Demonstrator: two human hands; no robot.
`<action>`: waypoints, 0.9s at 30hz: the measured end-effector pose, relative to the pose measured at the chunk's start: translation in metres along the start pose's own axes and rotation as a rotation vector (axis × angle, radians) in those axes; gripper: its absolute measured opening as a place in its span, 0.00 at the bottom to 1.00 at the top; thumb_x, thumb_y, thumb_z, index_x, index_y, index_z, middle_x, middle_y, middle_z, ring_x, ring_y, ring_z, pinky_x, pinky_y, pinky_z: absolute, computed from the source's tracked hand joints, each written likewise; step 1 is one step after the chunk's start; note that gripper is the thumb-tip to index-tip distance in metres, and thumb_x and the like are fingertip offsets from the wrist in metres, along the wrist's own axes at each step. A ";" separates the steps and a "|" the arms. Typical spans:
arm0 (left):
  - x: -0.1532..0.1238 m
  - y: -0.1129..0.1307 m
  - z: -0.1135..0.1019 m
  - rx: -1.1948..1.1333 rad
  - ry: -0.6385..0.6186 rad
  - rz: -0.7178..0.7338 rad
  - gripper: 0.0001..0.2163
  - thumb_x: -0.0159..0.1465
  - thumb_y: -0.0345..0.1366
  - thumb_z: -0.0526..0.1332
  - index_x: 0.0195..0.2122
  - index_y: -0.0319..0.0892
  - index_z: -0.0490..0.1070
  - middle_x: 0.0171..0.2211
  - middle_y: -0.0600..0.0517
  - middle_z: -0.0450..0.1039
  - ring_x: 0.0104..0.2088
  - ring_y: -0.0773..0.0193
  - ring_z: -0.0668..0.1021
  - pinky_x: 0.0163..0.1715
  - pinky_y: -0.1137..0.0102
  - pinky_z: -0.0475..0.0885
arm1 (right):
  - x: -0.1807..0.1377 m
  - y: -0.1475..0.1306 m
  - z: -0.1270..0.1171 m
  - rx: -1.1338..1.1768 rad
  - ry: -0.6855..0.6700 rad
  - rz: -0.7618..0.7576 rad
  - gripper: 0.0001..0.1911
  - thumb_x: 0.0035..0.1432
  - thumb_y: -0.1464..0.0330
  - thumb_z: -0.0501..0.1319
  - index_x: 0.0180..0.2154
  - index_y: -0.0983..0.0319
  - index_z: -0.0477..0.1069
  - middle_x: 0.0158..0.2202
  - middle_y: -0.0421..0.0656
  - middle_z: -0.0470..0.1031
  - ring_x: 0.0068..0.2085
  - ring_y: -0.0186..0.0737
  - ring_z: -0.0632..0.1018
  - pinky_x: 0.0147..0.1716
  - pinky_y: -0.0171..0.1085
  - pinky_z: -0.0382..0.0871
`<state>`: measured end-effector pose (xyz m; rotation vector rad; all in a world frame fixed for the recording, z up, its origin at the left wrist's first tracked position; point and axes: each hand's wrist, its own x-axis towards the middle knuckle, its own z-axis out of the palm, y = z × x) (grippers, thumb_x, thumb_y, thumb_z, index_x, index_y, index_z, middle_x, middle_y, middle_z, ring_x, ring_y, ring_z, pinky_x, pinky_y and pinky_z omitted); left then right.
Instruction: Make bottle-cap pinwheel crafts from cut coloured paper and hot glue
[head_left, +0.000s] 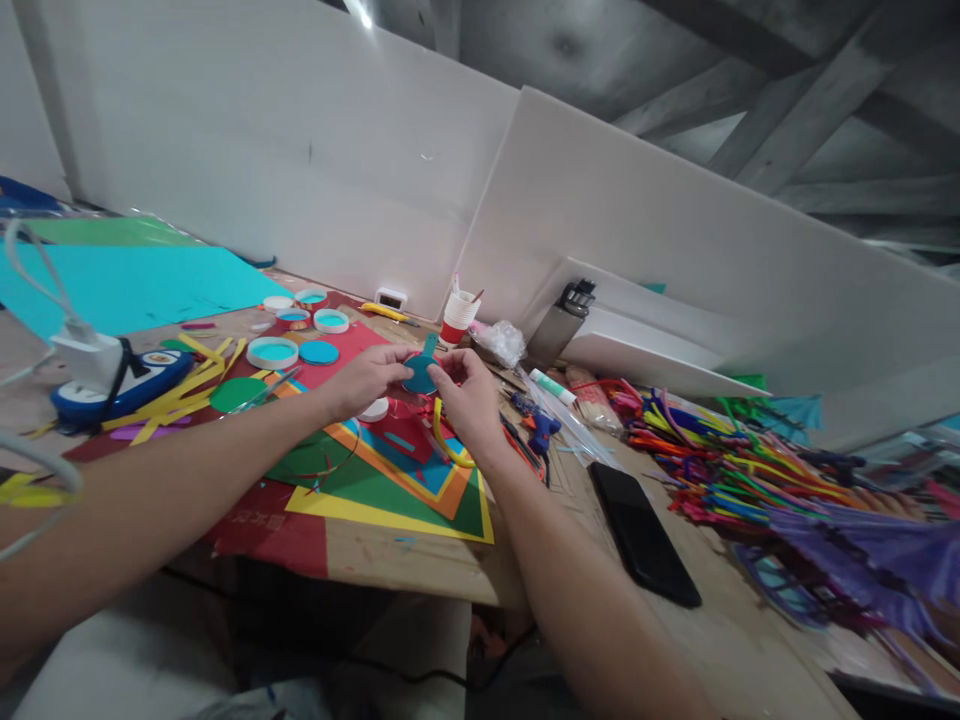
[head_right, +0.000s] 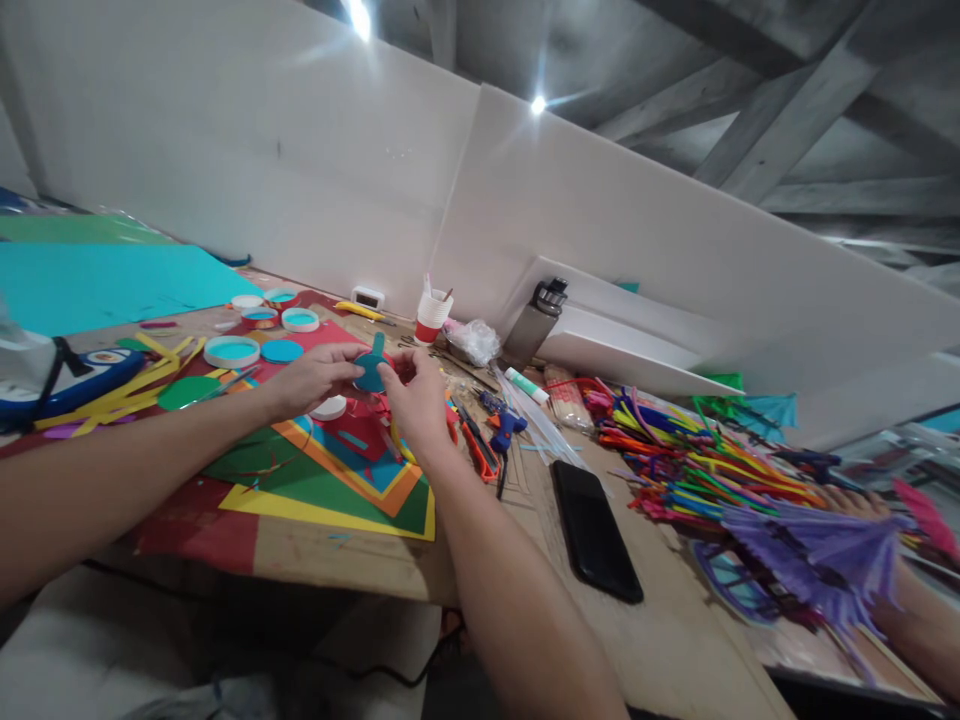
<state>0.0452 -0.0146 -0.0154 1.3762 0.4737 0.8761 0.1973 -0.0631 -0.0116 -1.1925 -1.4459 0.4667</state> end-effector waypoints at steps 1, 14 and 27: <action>0.000 0.000 0.000 -0.002 0.002 -0.002 0.13 0.56 0.31 0.62 0.43 0.37 0.75 0.38 0.46 0.77 0.38 0.59 0.78 0.35 0.66 0.77 | 0.000 0.001 0.000 0.001 0.003 0.000 0.08 0.52 0.64 0.61 0.33 0.62 0.67 0.29 0.38 0.68 0.30 0.34 0.69 0.31 0.34 0.64; -0.004 0.005 0.003 0.090 -0.026 -0.025 0.13 0.57 0.29 0.59 0.43 0.38 0.74 0.35 0.49 0.77 0.33 0.63 0.79 0.35 0.65 0.78 | 0.001 0.002 0.000 0.048 -0.013 0.018 0.07 0.50 0.67 0.61 0.32 0.61 0.66 0.29 0.38 0.68 0.29 0.34 0.69 0.31 0.35 0.64; -0.003 0.004 0.007 0.134 0.045 -0.002 0.11 0.58 0.34 0.63 0.42 0.37 0.71 0.34 0.50 0.76 0.30 0.64 0.79 0.33 0.65 0.78 | 0.002 0.007 -0.001 0.007 -0.034 0.011 0.11 0.52 0.63 0.60 0.37 0.62 0.67 0.33 0.40 0.71 0.32 0.35 0.70 0.33 0.35 0.66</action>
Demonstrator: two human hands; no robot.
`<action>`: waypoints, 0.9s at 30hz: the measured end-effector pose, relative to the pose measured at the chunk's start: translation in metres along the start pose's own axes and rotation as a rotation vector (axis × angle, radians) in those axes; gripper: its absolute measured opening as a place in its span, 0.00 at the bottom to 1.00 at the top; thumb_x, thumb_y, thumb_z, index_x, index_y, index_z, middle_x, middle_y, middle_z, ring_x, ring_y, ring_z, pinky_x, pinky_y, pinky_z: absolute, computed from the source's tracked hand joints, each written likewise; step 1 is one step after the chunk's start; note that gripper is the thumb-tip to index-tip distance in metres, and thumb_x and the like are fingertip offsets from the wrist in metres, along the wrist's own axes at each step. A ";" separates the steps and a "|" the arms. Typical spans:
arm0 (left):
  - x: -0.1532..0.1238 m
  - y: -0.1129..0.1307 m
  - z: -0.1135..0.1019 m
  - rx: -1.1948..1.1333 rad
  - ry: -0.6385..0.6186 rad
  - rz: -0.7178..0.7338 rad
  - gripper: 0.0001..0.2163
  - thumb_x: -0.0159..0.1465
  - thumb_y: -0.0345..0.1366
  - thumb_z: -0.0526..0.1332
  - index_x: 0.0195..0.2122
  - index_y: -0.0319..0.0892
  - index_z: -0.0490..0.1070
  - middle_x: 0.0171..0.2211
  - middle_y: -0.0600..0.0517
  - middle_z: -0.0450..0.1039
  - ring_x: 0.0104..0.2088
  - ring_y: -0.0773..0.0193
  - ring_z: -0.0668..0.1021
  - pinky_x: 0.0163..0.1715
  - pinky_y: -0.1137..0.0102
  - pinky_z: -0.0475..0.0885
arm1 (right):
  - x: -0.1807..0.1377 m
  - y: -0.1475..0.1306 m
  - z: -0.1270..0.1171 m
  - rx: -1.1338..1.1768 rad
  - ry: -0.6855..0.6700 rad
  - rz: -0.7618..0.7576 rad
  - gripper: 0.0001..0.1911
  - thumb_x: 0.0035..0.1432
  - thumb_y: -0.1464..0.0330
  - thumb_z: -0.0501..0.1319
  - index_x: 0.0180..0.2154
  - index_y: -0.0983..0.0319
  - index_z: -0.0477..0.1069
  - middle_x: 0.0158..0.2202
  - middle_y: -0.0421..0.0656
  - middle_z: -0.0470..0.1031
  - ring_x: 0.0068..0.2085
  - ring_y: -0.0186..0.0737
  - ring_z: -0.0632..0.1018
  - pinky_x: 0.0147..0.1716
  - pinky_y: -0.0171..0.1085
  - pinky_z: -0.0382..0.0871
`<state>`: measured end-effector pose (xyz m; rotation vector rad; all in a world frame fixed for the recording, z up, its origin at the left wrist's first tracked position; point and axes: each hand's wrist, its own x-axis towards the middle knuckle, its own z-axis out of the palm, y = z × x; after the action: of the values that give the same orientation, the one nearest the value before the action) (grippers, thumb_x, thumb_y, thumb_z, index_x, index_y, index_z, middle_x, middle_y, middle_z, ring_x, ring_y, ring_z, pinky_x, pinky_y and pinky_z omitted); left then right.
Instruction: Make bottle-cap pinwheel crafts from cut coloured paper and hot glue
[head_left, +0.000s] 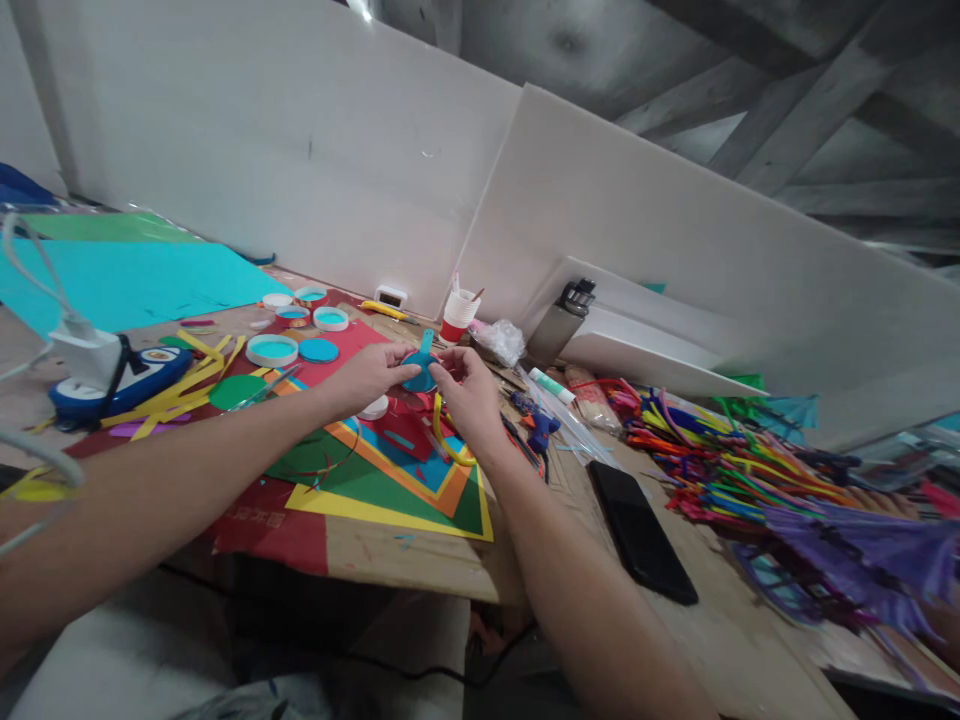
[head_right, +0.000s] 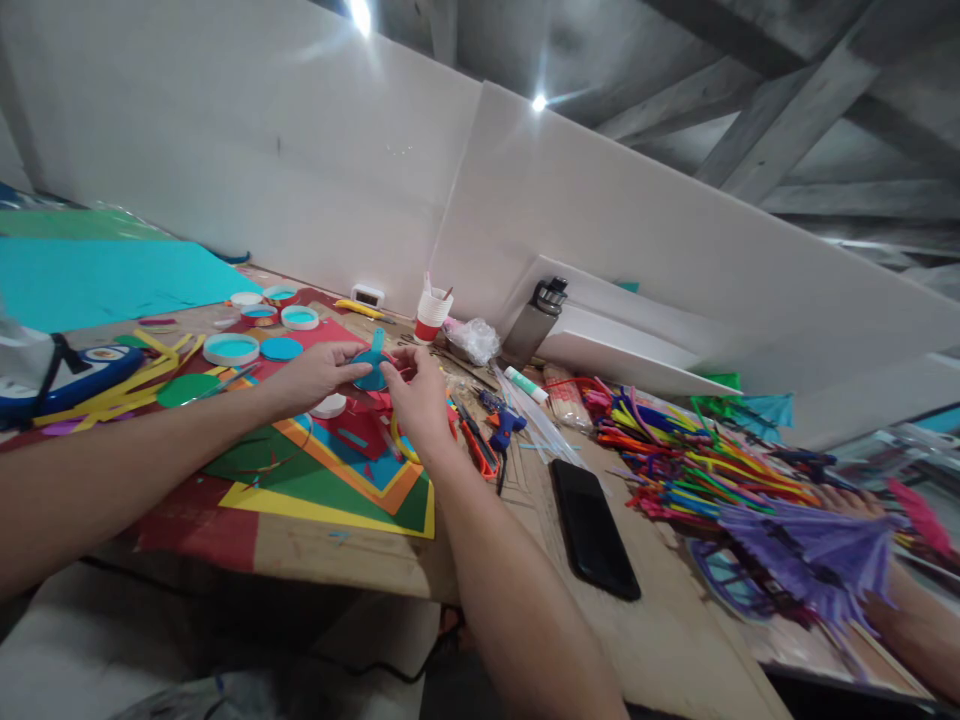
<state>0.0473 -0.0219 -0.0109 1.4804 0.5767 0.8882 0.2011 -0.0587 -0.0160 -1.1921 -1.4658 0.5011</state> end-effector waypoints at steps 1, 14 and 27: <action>0.000 0.000 0.000 -0.010 0.005 0.002 0.11 0.58 0.35 0.64 0.42 0.37 0.71 0.34 0.49 0.76 0.30 0.64 0.79 0.33 0.65 0.78 | -0.001 -0.001 0.000 -0.016 -0.012 0.005 0.11 0.52 0.63 0.60 0.37 0.62 0.67 0.34 0.41 0.71 0.32 0.35 0.71 0.33 0.35 0.66; 0.001 -0.002 -0.002 -0.070 -0.065 -0.016 0.13 0.56 0.37 0.66 0.41 0.38 0.72 0.35 0.49 0.76 0.33 0.63 0.79 0.36 0.64 0.77 | -0.004 -0.002 0.001 -0.013 -0.002 -0.057 0.10 0.55 0.66 0.58 0.40 0.61 0.69 0.29 0.38 0.67 0.31 0.34 0.68 0.33 0.34 0.65; 0.005 -0.001 -0.009 -0.188 0.101 -0.100 0.06 0.59 0.31 0.62 0.37 0.35 0.73 0.32 0.45 0.78 0.32 0.61 0.80 0.30 0.67 0.79 | 0.006 -0.002 -0.013 -0.023 0.115 -0.056 0.11 0.56 0.61 0.58 0.36 0.62 0.69 0.32 0.40 0.71 0.32 0.34 0.71 0.35 0.34 0.66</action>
<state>0.0431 -0.0126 -0.0116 1.2330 0.6192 0.9170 0.2129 -0.0587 -0.0074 -1.1748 -1.4060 0.3729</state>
